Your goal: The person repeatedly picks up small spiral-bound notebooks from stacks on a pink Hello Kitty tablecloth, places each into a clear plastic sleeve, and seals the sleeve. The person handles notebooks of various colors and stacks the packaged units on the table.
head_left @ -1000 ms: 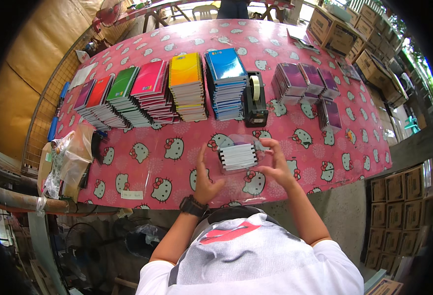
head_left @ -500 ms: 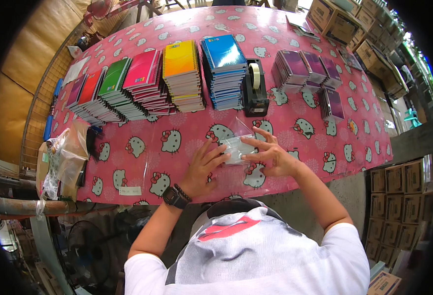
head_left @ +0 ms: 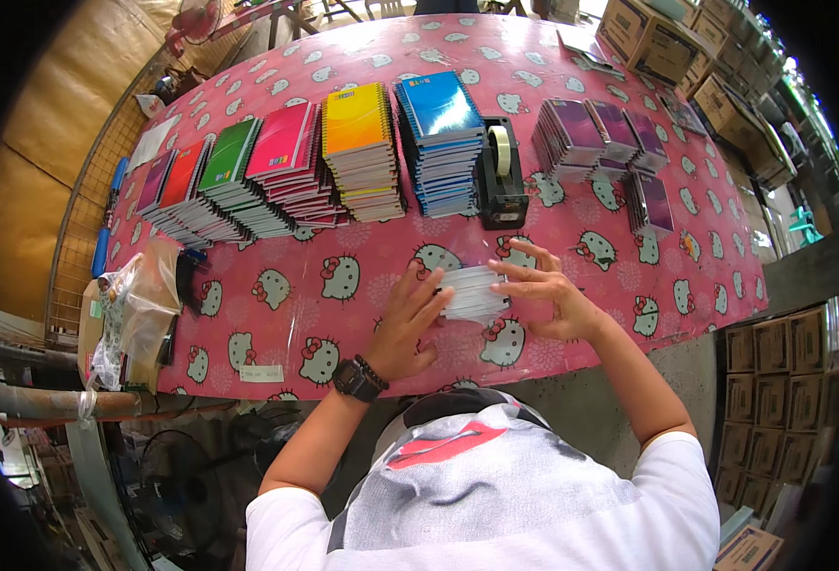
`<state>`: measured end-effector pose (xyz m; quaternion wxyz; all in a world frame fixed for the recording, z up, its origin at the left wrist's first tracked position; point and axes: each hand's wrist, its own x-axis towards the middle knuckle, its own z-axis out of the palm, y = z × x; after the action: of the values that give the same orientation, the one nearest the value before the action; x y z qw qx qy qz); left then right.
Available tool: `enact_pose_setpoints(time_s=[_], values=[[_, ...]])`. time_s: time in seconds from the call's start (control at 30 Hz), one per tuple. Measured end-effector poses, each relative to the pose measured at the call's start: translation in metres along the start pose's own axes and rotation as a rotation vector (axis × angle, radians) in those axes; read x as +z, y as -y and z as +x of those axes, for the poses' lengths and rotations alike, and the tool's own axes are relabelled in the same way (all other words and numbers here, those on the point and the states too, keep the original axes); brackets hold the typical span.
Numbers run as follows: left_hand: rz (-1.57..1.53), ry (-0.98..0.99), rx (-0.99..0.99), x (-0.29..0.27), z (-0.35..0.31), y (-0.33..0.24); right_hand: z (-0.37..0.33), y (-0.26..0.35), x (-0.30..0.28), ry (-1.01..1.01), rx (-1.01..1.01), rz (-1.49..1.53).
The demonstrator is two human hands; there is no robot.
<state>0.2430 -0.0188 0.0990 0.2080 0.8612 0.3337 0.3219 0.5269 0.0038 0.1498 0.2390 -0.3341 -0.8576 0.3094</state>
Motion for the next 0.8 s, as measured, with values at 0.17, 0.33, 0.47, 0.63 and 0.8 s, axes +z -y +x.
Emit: enact_pose_setpoints(time_s=[0.17,0.33,0.47,0.63,0.8], values=[[-0.026,0.021,-0.041,0.004,-0.013,0.006,-0.001,-0.004,0.005,0.131,0.004,-0.009],[0.031,0.124,-0.05,-0.005,-0.008,0.005,0.002,-0.01,0.006,0.244,0.0,0.041],[0.024,0.159,-0.043,-0.007,-0.004,0.006,0.002,-0.01,0.006,0.27,0.013,-0.006],[0.152,0.309,0.008,-0.011,0.014,0.0,0.008,-0.003,0.009,0.263,0.012,-0.024],[0.124,0.33,0.037,-0.008,0.029,-0.001,0.014,-0.01,0.01,0.254,-0.006,0.081]])
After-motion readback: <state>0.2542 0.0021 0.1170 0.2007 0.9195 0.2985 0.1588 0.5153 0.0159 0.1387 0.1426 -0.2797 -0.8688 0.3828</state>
